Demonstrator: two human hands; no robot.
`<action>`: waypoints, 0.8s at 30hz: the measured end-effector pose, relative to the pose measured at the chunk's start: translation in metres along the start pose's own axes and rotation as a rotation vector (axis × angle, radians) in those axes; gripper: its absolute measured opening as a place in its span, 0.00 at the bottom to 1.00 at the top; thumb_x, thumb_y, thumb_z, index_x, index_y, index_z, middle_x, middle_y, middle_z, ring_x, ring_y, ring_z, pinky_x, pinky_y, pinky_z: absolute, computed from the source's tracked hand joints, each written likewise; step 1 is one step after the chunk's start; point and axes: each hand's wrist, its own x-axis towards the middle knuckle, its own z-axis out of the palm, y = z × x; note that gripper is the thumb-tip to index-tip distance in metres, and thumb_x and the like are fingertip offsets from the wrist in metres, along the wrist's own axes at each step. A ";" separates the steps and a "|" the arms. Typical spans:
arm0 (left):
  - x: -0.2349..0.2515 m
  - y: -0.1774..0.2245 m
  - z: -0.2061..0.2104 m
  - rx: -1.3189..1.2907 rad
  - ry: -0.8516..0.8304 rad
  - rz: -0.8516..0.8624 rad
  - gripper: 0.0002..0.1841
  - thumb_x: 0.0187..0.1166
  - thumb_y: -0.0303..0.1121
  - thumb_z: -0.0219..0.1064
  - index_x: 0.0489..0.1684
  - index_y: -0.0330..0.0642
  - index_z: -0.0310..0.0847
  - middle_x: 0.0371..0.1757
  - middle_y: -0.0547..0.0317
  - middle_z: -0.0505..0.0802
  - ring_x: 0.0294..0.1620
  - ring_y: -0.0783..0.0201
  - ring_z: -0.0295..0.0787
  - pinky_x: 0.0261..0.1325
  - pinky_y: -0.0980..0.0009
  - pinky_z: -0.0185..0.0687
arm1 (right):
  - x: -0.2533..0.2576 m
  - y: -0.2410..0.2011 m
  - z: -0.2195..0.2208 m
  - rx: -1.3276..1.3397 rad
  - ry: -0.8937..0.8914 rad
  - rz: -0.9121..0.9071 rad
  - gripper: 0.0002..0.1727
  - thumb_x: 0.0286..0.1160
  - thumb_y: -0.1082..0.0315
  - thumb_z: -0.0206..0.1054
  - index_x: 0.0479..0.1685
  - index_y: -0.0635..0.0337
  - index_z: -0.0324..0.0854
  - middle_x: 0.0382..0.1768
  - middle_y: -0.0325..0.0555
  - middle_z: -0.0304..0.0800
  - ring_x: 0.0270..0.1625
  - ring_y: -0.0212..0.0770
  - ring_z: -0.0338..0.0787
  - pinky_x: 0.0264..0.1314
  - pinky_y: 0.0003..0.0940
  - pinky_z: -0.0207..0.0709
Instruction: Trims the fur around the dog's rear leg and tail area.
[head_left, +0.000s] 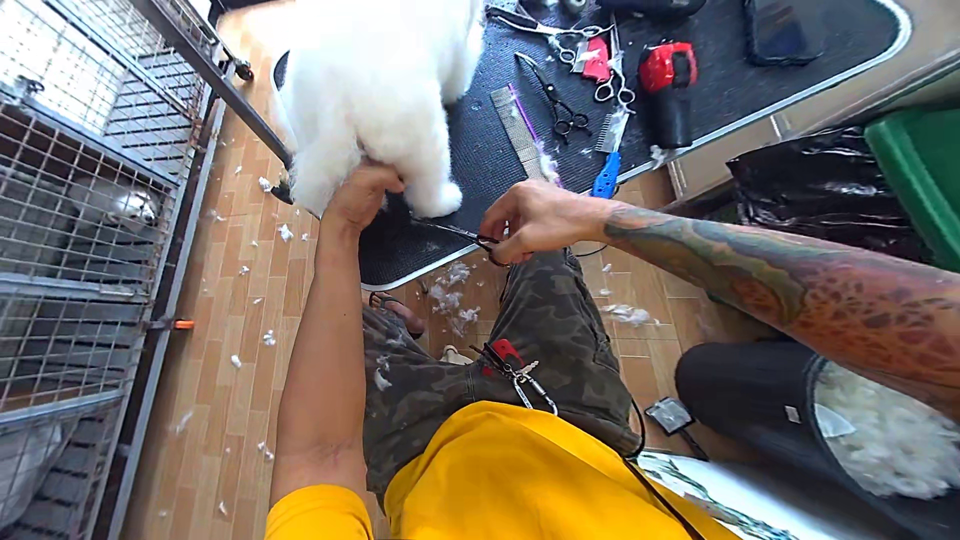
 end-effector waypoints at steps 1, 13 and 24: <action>0.000 0.000 0.000 0.011 -0.001 -0.009 0.20 0.52 0.20 0.64 0.46 0.45 0.81 0.43 0.66 0.95 0.49 0.71 0.91 0.55 0.67 0.87 | 0.001 -0.001 0.001 0.005 0.009 -0.005 0.07 0.61 0.60 0.82 0.35 0.50 0.94 0.25 0.38 0.94 0.22 0.38 0.92 0.31 0.45 0.93; -0.008 0.008 -0.002 0.245 0.072 -0.179 0.24 0.48 0.21 0.66 0.50 0.41 0.78 0.47 0.65 0.92 0.52 0.73 0.88 0.56 0.67 0.85 | -0.001 -0.010 0.007 0.076 0.036 0.066 0.05 0.60 0.70 0.81 0.33 0.55 0.92 0.22 0.43 0.93 0.18 0.40 0.90 0.25 0.44 0.90; -0.044 -0.030 0.000 0.216 0.135 -0.130 0.35 0.57 0.30 0.70 0.74 0.39 0.73 0.77 0.55 0.82 0.79 0.62 0.75 0.80 0.57 0.72 | -0.040 0.027 -0.006 0.066 0.203 -0.144 0.12 0.52 0.81 0.75 0.34 0.56 0.87 0.26 0.41 0.87 0.28 0.41 0.87 0.32 0.49 0.82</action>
